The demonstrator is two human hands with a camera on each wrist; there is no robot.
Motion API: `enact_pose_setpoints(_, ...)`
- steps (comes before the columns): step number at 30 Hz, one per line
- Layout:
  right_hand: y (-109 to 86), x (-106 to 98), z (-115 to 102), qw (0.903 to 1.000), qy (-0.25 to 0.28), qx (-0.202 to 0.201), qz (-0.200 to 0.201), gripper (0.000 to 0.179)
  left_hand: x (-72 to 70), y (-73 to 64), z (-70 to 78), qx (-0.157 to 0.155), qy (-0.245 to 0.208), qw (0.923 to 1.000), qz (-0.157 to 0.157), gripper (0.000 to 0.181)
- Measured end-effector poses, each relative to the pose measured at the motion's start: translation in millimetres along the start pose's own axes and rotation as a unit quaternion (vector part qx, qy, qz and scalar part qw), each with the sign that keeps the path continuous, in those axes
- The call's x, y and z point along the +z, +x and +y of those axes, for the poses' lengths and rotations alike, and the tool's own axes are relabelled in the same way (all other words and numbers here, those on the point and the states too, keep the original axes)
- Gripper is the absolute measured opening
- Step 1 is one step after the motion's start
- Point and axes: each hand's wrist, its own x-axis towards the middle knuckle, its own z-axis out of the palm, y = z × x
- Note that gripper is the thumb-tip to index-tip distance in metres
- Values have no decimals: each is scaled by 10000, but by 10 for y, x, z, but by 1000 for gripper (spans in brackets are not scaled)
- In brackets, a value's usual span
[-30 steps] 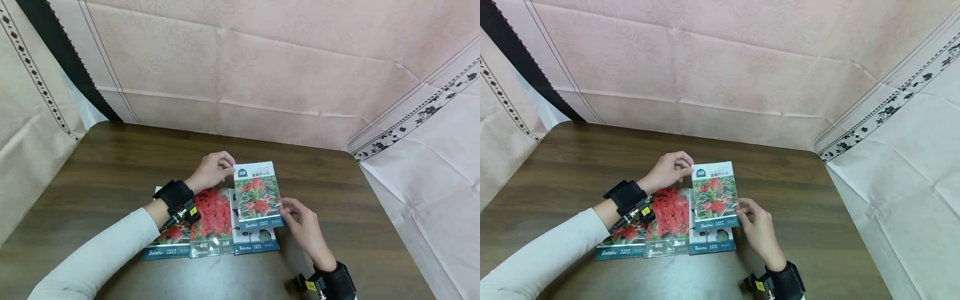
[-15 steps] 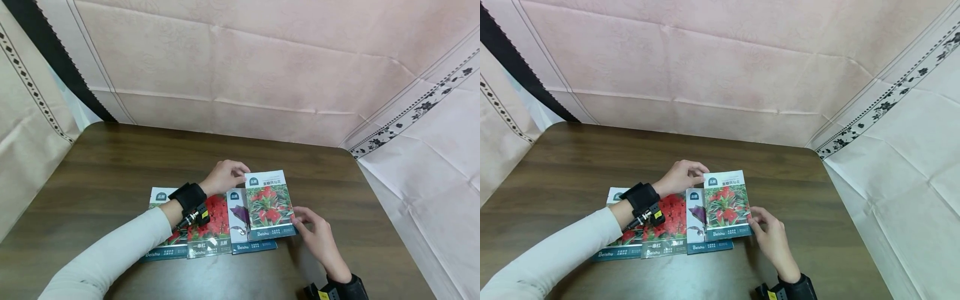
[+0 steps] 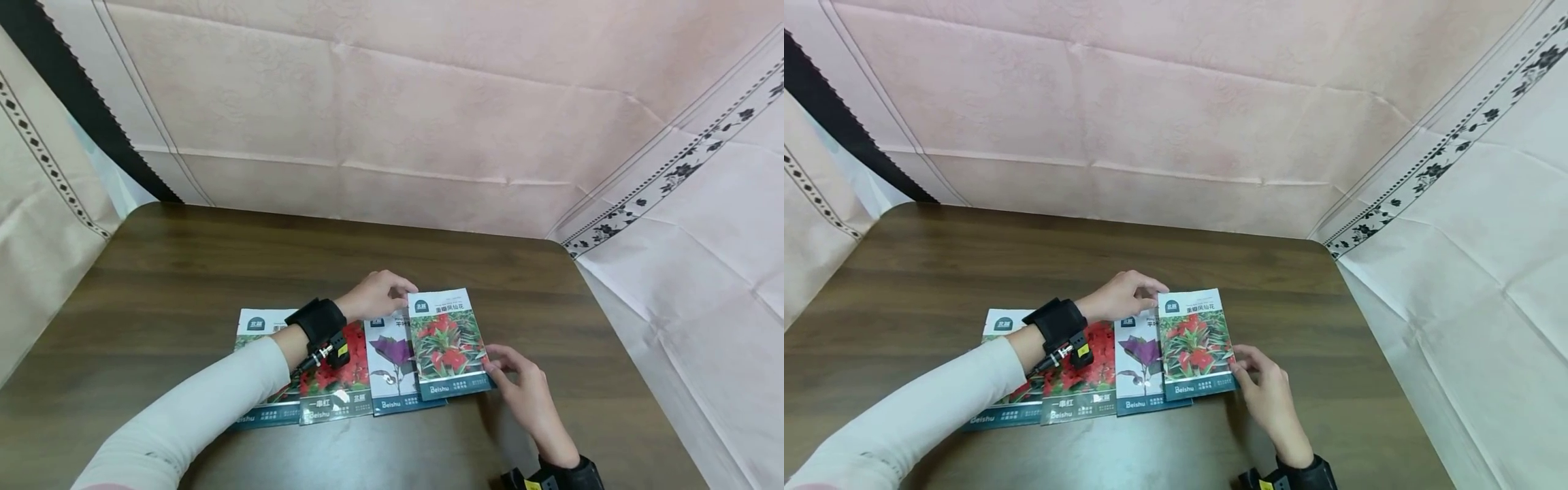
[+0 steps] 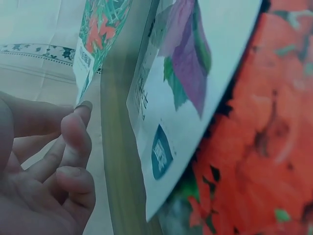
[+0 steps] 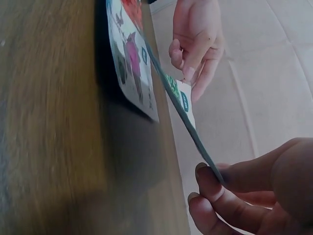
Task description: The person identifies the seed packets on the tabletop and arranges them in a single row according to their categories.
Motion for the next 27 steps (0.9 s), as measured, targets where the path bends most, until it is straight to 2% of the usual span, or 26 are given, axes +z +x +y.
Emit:
enact_pose_setpoints(7, -49, -64, 97, 9997, -141, 195, 28, 29, 99, 66, 35, -34, 140, 9989, -457, 32)
enact_pose_setpoints(11, -59, -94, 136, 9995, -197, 246, 81, 29, 141, 126, 66, -25, 174, 9980, -609, 34)
enact_pose_setpoints(20, -37, -119, 185, 9989, -171, 429, 78, 31, 176, 193, 87, -17, 224, 9975, -664, 35)
enact_pose_setpoints(27, -41, -95, 225, 9989, -198, 426, 6, 32, 201, 221, 73, 37, 267, 9967, -766, 35)
